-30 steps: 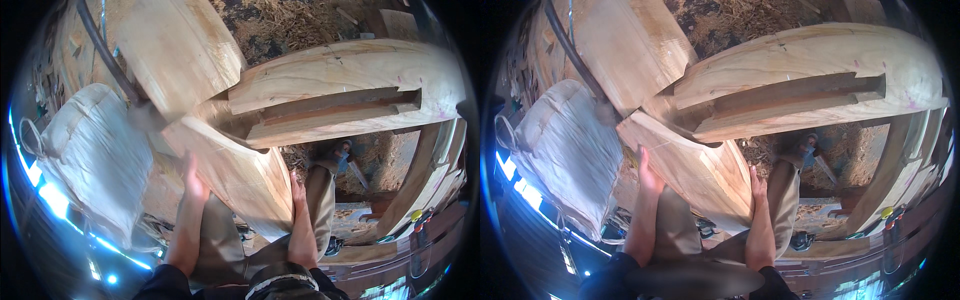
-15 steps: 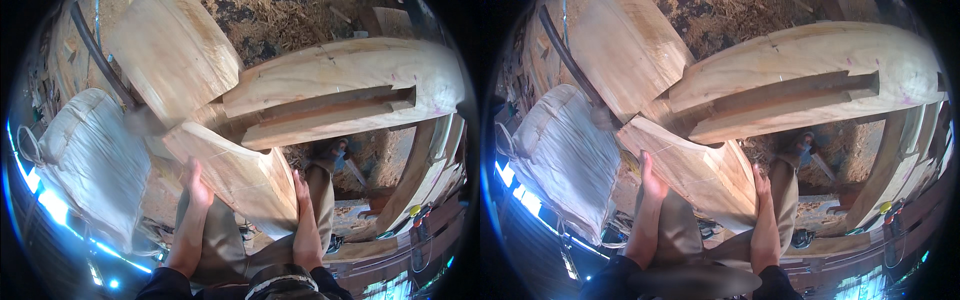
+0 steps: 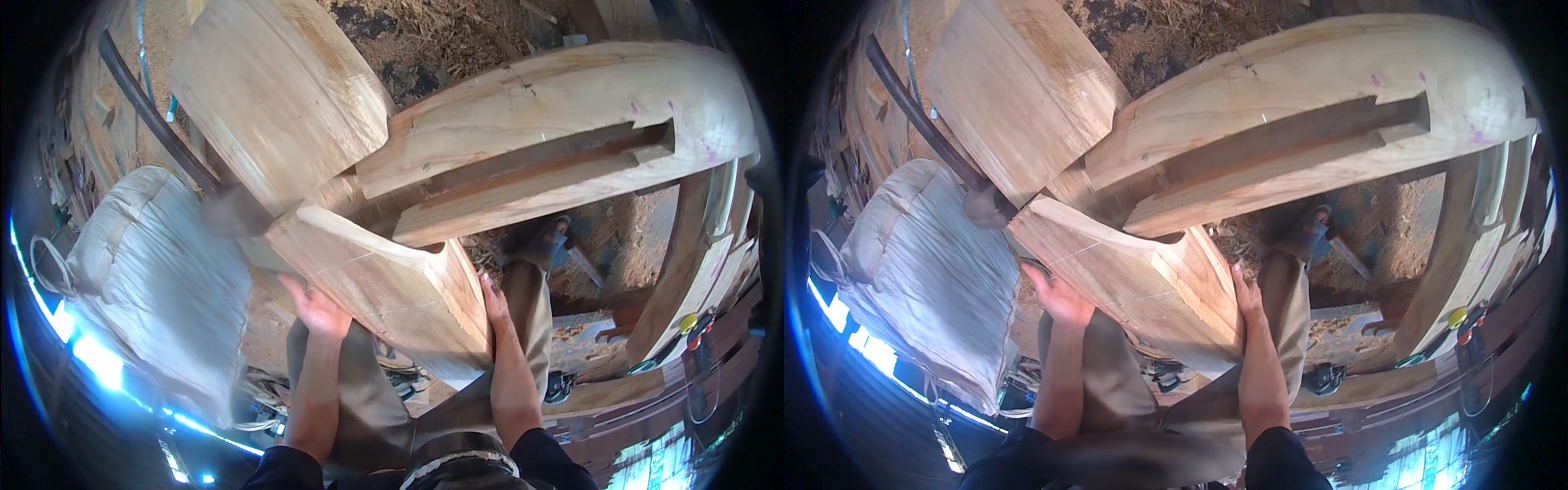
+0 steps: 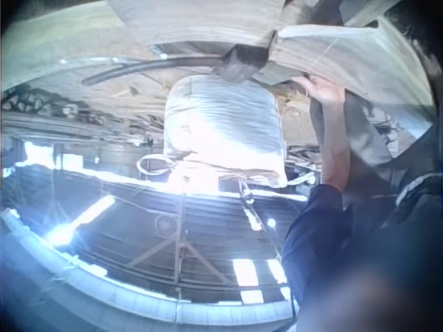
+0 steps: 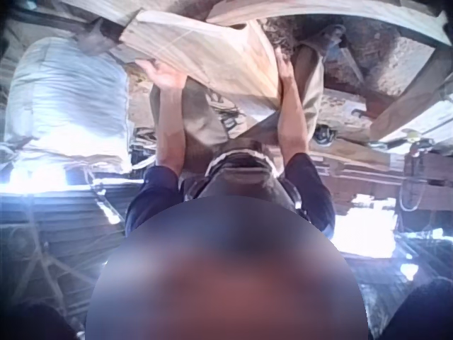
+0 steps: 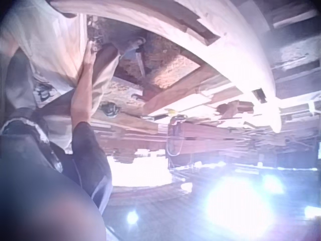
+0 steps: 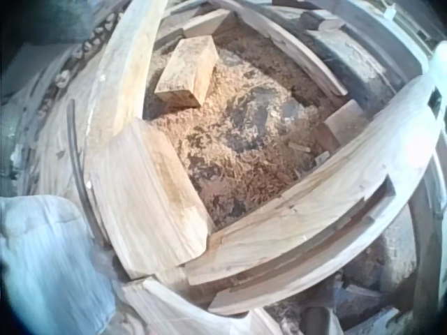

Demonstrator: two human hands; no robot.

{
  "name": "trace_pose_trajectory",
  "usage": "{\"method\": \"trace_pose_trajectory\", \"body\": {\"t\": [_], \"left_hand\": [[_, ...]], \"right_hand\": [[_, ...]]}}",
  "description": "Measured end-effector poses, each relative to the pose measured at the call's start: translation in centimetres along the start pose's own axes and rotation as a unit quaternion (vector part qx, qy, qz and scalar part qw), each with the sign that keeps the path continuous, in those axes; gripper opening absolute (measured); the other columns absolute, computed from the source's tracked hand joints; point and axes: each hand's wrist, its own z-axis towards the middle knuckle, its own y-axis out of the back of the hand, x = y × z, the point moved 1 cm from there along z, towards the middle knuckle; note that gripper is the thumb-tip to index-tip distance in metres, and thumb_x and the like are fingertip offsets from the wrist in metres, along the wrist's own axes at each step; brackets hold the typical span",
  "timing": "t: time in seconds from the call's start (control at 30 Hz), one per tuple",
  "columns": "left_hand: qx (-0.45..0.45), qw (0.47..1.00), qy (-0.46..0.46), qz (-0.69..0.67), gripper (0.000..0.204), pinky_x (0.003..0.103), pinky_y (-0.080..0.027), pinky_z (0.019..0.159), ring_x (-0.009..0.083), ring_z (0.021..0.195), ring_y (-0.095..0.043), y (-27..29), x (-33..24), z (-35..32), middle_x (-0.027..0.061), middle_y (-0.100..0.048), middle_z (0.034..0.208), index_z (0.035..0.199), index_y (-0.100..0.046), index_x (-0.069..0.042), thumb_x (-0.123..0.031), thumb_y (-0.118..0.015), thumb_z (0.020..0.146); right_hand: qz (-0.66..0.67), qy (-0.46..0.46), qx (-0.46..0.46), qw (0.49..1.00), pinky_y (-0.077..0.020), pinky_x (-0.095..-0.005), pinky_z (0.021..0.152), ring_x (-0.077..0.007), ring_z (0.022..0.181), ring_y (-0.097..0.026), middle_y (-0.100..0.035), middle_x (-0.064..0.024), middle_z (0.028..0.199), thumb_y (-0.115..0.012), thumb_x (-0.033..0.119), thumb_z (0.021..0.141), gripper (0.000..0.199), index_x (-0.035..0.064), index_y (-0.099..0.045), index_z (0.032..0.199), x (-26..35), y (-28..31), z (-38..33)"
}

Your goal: The person assembles a wooden chair frame by fitting curved and straight wooden pieces together. They use a mallet to tap joints into place and apply glue to the connections before securing them.

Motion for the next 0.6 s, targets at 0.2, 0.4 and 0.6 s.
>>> {"method": "trace_pose_trajectory", "body": {"t": [0.2, 0.4, 0.6], "left_hand": [[-0.139, 0.988, 0.019, 0.069, 0.107, 0.047, -0.022, 0.127, 0.0293, 0.154, -0.028, -0.6, 2.3, 4.1, 0.0114, -0.026, 0.171, 0.167, -0.021, -0.011, -0.088, -0.033, 0.093], [-0.074, 0.996, 0.045, 0.032, 0.106, 0.047, -0.022, 0.127, 0.0296, 0.155, -0.028, -2.9, 3.7, 5.5, 0.0119, -0.025, 0.171, 0.167, -0.021, -0.011, -0.088, -0.033, 0.094], [-0.058, 0.997, 0.060, 0.000, 0.106, 0.047, -0.022, 0.127, 0.0298, 0.155, -0.028, -4.2, 5.4, 7.0, 0.0124, -0.025, 0.171, 0.167, -0.020, -0.011, -0.087, -0.032, 0.094]], "right_hand": [[0.022, 0.034, 0.004, 0.999, -0.0437, -0.0453, 0.109, -0.0411, 0.129, -0.061, -0.069, -0.0260, 0.130, -0.042, 0.068, 0.103, 0.075, 0.0031, -0.071, 0.128, 1.7, 0.4, -0.8], [0.082, 0.073, -0.001, 0.994, -0.0443, -0.0400, 0.109, -0.0314, 0.123, -0.064, -0.072, -0.0209, 0.127, -0.049, 0.065, 0.103, 0.071, 0.0037, -0.070, 0.131, 2.6, 0.8, -1.9], [0.146, 0.026, 0.021, 0.989, -0.0463, -0.0371, 0.106, -0.0234, 0.119, -0.064, -0.073, -0.0215, 0.124, -0.048, 0.066, 0.103, 0.075, 0.0000, -0.071, 0.130, 2.9, 4.6, -1.6]]}}
